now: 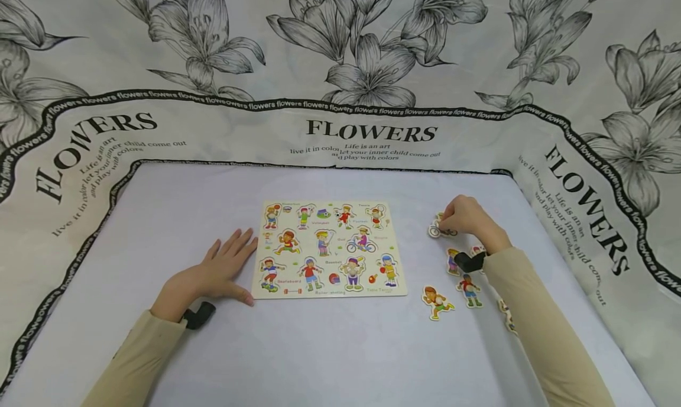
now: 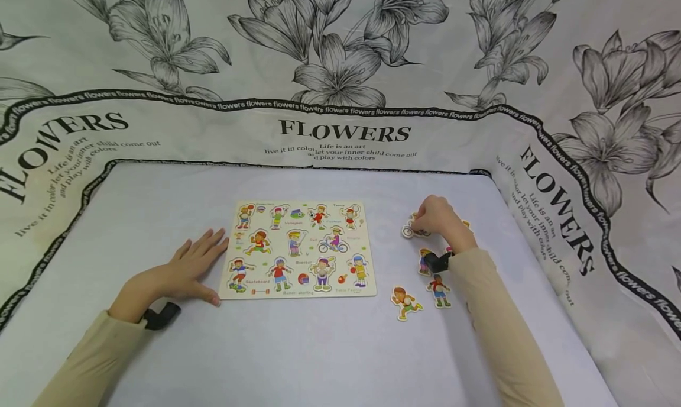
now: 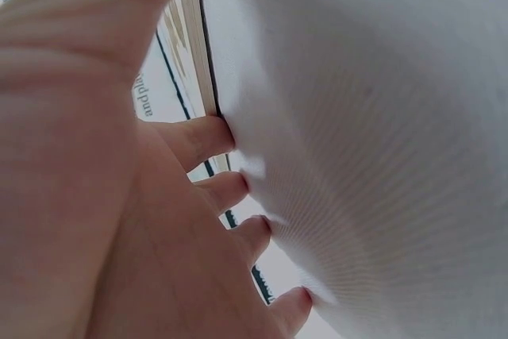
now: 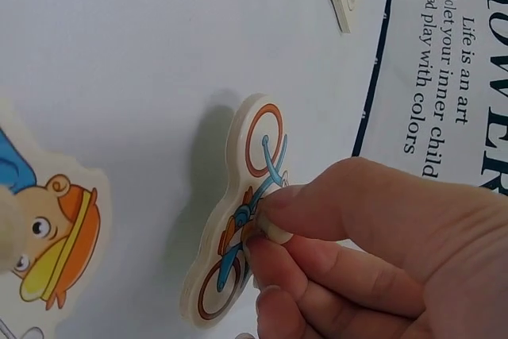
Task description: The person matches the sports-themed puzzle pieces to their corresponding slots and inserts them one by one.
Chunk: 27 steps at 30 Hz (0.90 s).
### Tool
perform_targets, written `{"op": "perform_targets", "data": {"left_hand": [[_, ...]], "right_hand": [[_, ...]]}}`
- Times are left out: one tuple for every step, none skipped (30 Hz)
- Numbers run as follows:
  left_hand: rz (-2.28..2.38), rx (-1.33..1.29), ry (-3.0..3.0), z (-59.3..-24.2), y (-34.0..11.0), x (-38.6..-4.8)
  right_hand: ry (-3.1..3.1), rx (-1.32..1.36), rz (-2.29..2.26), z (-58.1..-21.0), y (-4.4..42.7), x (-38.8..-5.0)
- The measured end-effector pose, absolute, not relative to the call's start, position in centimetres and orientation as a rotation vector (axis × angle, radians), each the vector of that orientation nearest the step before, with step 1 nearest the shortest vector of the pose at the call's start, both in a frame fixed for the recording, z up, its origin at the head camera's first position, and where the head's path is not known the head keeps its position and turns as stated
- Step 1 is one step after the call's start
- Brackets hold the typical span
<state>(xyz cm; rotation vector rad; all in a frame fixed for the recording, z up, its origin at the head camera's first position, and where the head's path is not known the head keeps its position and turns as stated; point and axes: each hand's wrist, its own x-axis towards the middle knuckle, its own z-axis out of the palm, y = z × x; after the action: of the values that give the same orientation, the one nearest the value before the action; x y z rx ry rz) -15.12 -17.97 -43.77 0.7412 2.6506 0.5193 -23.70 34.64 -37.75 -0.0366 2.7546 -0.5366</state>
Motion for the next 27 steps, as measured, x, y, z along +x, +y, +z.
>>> {"op": "perform_targets", "data": {"left_hand": [[0.519, 0.74, 2.651, -43.8, -18.0, -15.1], [0.517, 0.74, 2.652, -43.8, -18.0, -15.1], [0.516, 0.74, 2.652, -43.8, -18.0, -15.2], [0.519, 0.742, 2.653, -43.8, -17.9, -15.2], [0.517, 0.741, 2.653, -43.8, -17.9, -15.2], [0.519, 0.743, 2.653, -43.8, -17.9, -15.2], [0.519, 0.744, 2.651, -43.8, -17.9, -15.2], [0.524, 0.749, 2.651, -43.8, -17.9, -15.2], [0.526, 0.751, 2.651, -43.8, -17.9, -15.2], [0.526, 0.751, 2.651, -43.8, -17.9, -15.2], [0.521, 0.748, 2.65, -43.8, -17.9, -15.2], [0.524, 0.75, 2.652, -43.8, -17.9, -15.2], [0.525, 0.749, 2.651, -43.7, -17.9, -15.1], [0.526, 0.747, 2.65, -43.7, -17.9, -15.1], [0.523, 0.742, 2.649, -43.7, -17.9, -15.2], [0.524, 0.74, 2.648, -43.6, -17.8, -15.1], [0.528, 0.739, 2.648, -43.5, -17.8, -15.1], [0.531, 0.741, 2.649, -43.5, -17.8, -15.1], [0.527, 0.736, 2.646, -43.5, -17.8, -15.1], [0.524, 0.732, 2.645, -43.5, -17.8, -15.1], [0.522, 0.73, 2.645, -43.5, -17.8, -15.1], [0.518, 0.728, 2.644, -43.5, -17.8, -15.1], [0.515, 0.726, 2.643, -43.5, -17.8, -15.1], [0.513, 0.727, 2.644, -43.6, -17.8, -15.1], [0.51, 0.722, 2.642, -43.6, -17.8, -15.1], [0.512, 0.721, 2.642, -43.6, -17.8, -15.1], [0.512, 0.721, 2.642, -43.7, -17.8, -15.1]], "right_hand": [[2.754, -0.038, -0.539, -37.7, 34.5, -23.7], [2.755, -0.039, -0.539, -37.6, 34.3, -23.8], [2.754, -0.039, -0.539, -37.5, 34.1, -23.8], [2.754, -0.037, -0.542, -37.4, 33.9, -23.9], [2.753, -0.038, -0.544, -37.4, 33.8, -23.9], [2.752, -0.041, -0.546, -37.3, 33.6, -23.9], [2.756, -0.046, -0.542, -37.3, 33.4, -24.0], [2.761, -0.053, -0.538, -37.2, 33.1, -24.0], [2.767, -0.069, -0.534, -37.2, 33.0, -24.0], [2.772, -0.084, -0.531, -37.2, 32.8, -24.0], [2.776, -0.091, -0.527, -37.1, 32.6, -24.0], [2.78, -0.095, -0.524, -37.1, 32.3, -24.0], [2.781, -0.098, -0.525, -37.0, 32.1, -24.0], [2.781, -0.098, -0.526, -37.0, 31.9, -24.0], [2.78, -0.097, -0.528, -36.9, 31.6, -24.0], [2.778, -0.091, -0.528, -36.8, 31.3, -24.0], [2.777, -0.086, -0.529, -36.8, 31.0, -24.0], [2.778, -0.086, -0.53, -36.7, 30.8, -24.0], [2.778, -0.088, -0.529, -36.6, 30.6, -23.9], [2.78, -0.09, -0.528, -36.5, 30.3, -23.9], [2.781, -0.093, -0.529, -36.5, 30.1, -24.0], [2.784, -0.098, -0.527, -36.5, 29.9, -24.0], [2.786, -0.102, -0.529, -36.5, 29.8, -24.0], [2.789, -0.108, -0.529, -36.4, 29.5, -24.0], [2.791, -0.117, -0.531, -36.4, 29.3, -24.0], [2.796, -0.126, -0.529, -36.4, 29.2, -24.1], [2.802, -0.138, -0.528, -36.3, 29.0, -24.1]]}}
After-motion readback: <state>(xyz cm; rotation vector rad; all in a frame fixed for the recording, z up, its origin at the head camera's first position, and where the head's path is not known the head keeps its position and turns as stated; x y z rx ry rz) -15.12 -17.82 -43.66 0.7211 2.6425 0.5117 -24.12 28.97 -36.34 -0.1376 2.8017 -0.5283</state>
